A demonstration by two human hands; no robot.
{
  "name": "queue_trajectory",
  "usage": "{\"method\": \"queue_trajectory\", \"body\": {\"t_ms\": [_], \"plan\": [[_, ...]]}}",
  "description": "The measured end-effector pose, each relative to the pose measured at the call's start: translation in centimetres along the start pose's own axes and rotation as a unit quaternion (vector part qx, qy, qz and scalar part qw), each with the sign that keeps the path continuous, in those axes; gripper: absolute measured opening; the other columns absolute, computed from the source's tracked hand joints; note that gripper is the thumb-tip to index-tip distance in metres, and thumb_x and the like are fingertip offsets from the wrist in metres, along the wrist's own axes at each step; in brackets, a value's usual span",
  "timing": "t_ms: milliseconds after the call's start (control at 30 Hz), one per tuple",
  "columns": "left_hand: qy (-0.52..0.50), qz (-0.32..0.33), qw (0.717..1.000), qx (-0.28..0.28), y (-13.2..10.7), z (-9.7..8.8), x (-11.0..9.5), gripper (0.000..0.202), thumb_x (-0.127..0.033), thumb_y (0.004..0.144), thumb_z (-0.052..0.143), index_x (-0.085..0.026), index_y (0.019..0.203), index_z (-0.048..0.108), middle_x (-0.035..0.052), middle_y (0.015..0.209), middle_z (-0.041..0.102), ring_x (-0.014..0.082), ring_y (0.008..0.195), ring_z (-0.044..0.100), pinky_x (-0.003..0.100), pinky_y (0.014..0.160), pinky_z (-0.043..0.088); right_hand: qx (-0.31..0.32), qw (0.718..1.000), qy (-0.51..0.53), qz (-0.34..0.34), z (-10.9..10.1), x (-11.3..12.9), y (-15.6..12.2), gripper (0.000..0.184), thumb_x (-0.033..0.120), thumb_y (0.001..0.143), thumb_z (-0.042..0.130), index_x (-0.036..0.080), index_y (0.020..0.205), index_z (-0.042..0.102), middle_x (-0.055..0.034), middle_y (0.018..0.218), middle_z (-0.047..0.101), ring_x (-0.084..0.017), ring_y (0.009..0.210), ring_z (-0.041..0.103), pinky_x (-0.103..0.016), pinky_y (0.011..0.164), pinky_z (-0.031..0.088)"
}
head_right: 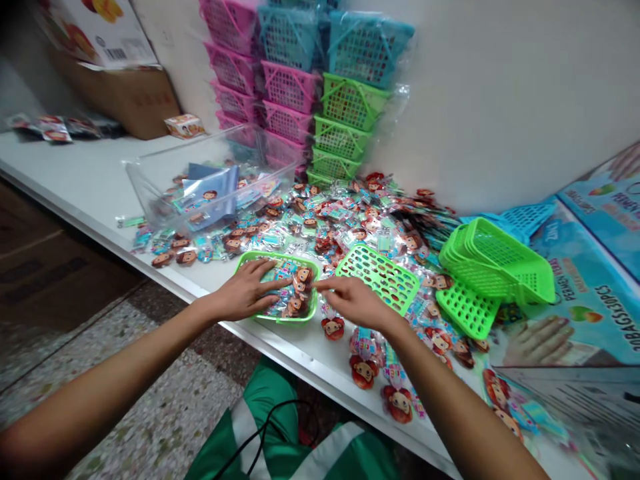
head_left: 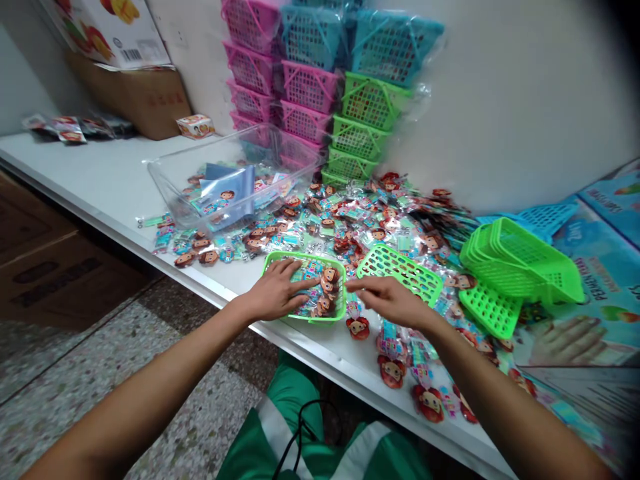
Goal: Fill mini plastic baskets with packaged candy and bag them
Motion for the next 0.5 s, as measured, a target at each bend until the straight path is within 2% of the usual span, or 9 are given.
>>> {"method": "queue_trajectory", "body": {"t_ms": [67, 100, 167, 200, 233, 300, 367, 433, 500], "plan": [[-0.003, 0.005, 1.000, -0.004, 0.0, 0.0, 0.0, 0.045, -0.050, 0.090, 0.036, -0.041, 0.134, 0.041, 0.0070, 0.145, 0.035, 0.0350, 0.130, 0.030, 0.055, 0.101, 0.028, -0.089, 0.995, -0.006, 0.046, -0.5, -1.5, -1.2, 0.031, 0.031, 0.090, 0.044, 0.022, 0.109, 0.065, -0.0048, 0.104, 0.069, -0.018, 0.087, 0.064, -0.032, 0.077, 0.050], [-0.003, 0.009, 1.000, -0.005, 0.1, 0.1, 0.1, 0.045, -0.050, 0.090, 0.036, -0.041, 0.134, 0.041, 0.0070, 0.145, 0.035, 0.0346, 0.130, 0.030, 0.054, 0.102, 0.028, -0.104, 0.993, -0.013, 0.049, -0.5, -1.8, -1.5, 0.030, 0.034, 0.090, 0.044, 0.022, 0.105, 0.067, -0.0053, 0.101, 0.070, -0.019, 0.088, 0.064, -0.032, 0.078, 0.049], [-0.001, 0.013, 1.000, -0.006, 0.1, 0.2, 0.1, 0.045, -0.050, 0.090, 0.037, -0.040, 0.134, 0.041, 0.0068, 0.145, 0.035, 0.0342, 0.130, 0.030, 0.054, 0.102, 0.027, -0.093, 0.995, -0.044, 0.016, 0.1, -1.5, -1.3, 0.029, 0.038, 0.090, 0.046, 0.023, 0.103, 0.067, -0.0060, 0.100, 0.069, -0.020, 0.093, 0.062, -0.035, 0.083, 0.048], [0.001, 0.013, 1.000, -0.006, 0.1, 0.2, 0.1, 0.046, -0.050, 0.090, 0.037, -0.041, 0.134, 0.041, 0.0068, 0.145, 0.035, 0.0341, 0.130, 0.030, 0.054, 0.102, 0.027, -0.084, 0.994, -0.073, -0.008, 0.6, -1.0, -0.7, 0.031, 0.041, 0.088, 0.050, 0.024, 0.110, 0.064, -0.0070, 0.107, 0.067, -0.021, 0.099, 0.060, -0.038, 0.087, 0.046], [0.005, 0.011, 1.000, -0.006, 0.1, 0.2, 0.1, 0.046, -0.050, 0.090, 0.037, -0.041, 0.134, 0.041, 0.0068, 0.145, 0.035, 0.0343, 0.130, 0.029, 0.055, 0.102, 0.027, -0.080, 0.990, -0.111, -0.028, 1.1, -0.3, 0.1, 0.041, 0.045, 0.085, 0.055, 0.024, 0.120, 0.058, -0.0088, 0.118, 0.062, -0.024, 0.108, 0.055, -0.041, 0.093, 0.043], [0.012, 0.005, 1.000, -0.004, 0.1, 0.2, 0.0, 0.046, -0.050, 0.090, 0.037, -0.041, 0.135, 0.040, 0.0076, 0.144, 0.035, 0.0347, 0.131, 0.029, 0.055, 0.102, 0.027, -0.085, 0.976, -0.195, -0.041, 2.5, 0.8, 2.1, 0.081, 0.052, 0.072, 0.068, 0.024, 0.140, 0.035, -0.0135, 0.141, 0.041, -0.031, 0.127, 0.038, -0.050, 0.102, 0.032], [0.016, 0.000, 1.000, 0.003, 0.1, 0.2, -0.1, 0.046, -0.050, 0.090, 0.036, -0.041, 0.135, 0.040, 0.0087, 0.144, 0.034, 0.0352, 0.131, 0.029, 0.056, 0.101, 0.028, -0.074, 0.965, -0.251, -0.031, 4.1, 1.5, 4.0, 0.109, 0.053, 0.060, 0.076, 0.023, 0.147, 0.017, -0.0167, 0.151, 0.021, -0.037, 0.136, 0.021, -0.055, 0.105, 0.023], [0.017, -0.003, 1.000, 0.007, 0.1, 0.1, -0.2, 0.047, -0.050, 0.090, 0.036, -0.041, 0.135, 0.039, 0.0092, 0.144, 0.034, 0.0354, 0.130, 0.029, 0.057, 0.101, 0.028, -0.042, 0.960, -0.275, -0.017, 5.6, 1.7, 5.4, 0.115, 0.051, 0.057, 0.078, 0.021, 0.147, 0.013, -0.0194, 0.152, 0.016, -0.039, 0.137, 0.016, -0.057, 0.106, 0.018], [0.016, -0.005, 1.000, 0.009, 0.0, 0.0, -0.3, 0.047, -0.050, 0.090, 0.036, -0.040, 0.135, 0.039, 0.0098, 0.143, 0.034, 0.0354, 0.130, 0.030, 0.057, 0.101, 0.028, -0.023, 0.960, -0.279, -0.003, 6.3, 1.5, 5.8, 0.113, 0.050, 0.058, 0.078, 0.020, 0.147, 0.015, -0.0214, 0.151, 0.018, -0.040, 0.137, 0.016, -0.057, 0.106, 0.016]]}}
Point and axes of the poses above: each hand's wrist, its own y-axis towards the middle knuckle, its own z-axis out of the palm, x = y × z, the point moved 1 cm from there along y, towards the middle knuckle
